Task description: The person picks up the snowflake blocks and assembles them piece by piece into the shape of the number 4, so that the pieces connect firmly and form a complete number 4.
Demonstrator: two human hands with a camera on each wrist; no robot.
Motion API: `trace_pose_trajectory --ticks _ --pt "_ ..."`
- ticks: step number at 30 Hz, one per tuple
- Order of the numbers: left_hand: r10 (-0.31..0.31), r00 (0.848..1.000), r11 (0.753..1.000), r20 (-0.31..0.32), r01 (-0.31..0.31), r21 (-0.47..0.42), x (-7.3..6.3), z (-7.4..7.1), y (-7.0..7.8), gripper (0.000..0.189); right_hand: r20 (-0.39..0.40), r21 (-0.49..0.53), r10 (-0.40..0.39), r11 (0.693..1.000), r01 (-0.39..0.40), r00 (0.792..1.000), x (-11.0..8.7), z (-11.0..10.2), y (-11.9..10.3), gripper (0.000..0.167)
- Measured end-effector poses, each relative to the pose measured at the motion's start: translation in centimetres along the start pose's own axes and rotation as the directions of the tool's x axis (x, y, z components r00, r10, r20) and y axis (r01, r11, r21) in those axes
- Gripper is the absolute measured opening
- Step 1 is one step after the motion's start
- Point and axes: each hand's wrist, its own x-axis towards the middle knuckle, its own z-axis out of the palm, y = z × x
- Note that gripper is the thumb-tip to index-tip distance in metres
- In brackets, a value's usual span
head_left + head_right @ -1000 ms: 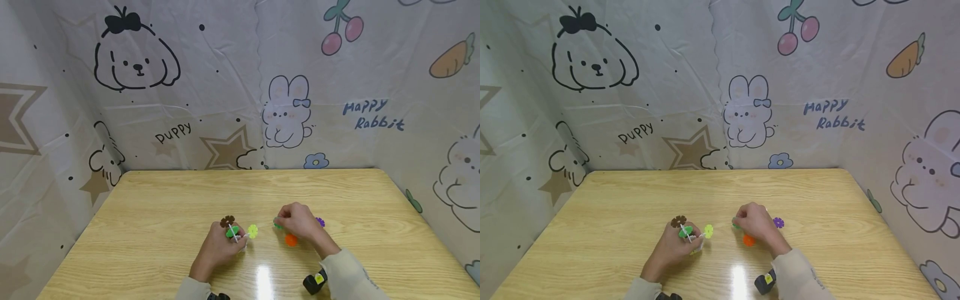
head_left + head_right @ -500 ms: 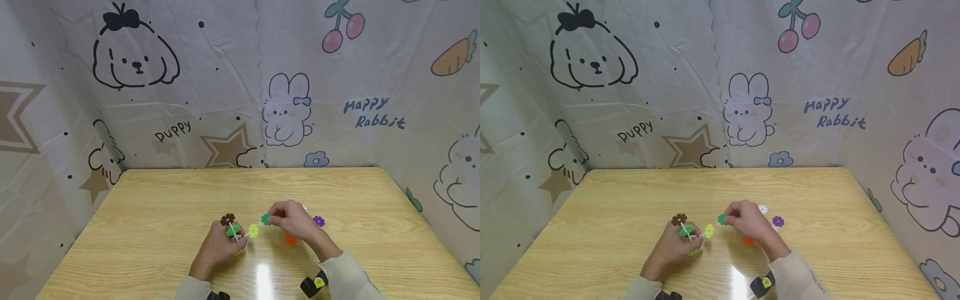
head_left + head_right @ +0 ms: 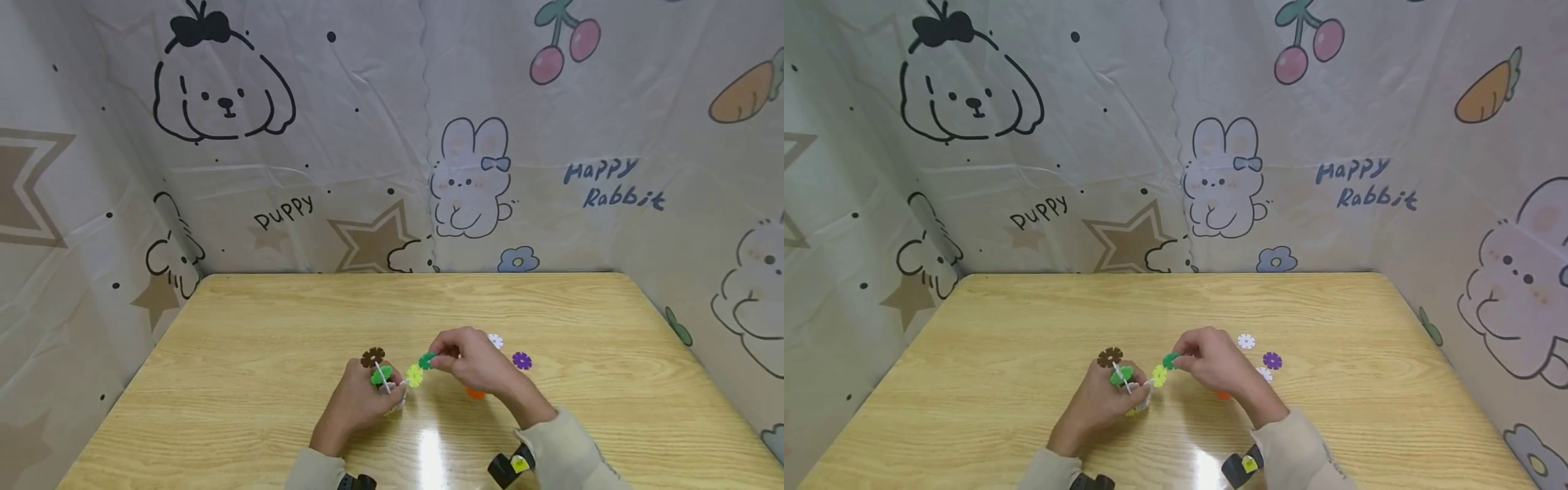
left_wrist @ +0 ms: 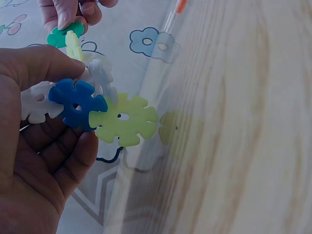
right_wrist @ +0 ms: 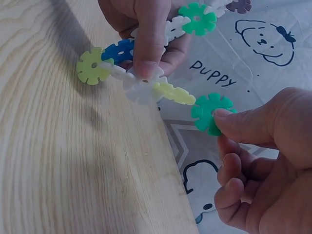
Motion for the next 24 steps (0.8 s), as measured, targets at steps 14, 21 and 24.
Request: trace_pose_trajectory --ticks 14,21,24 --pt "0.046 0.999 0.999 -0.01 -0.046 -0.008 0.1 0.31 0.1 0.014 -0.009 -0.057 -0.059 0.997 0.058 0.998 0.17 0.28 0.07 0.011" --pt "0.103 0.995 0.993 -0.019 -0.104 -0.06 0.07 0.32 0.01 0.014 -0.053 -0.072 -0.102 0.993 0.098 0.993 0.14 0.6 0.1 0.014" --pt "0.123 0.992 0.991 -0.022 -0.124 -0.056 0.09 0.29 -0.01 0.014 -0.064 -0.067 -0.102 0.993 0.097 0.993 0.15 0.75 0.09 0.015"
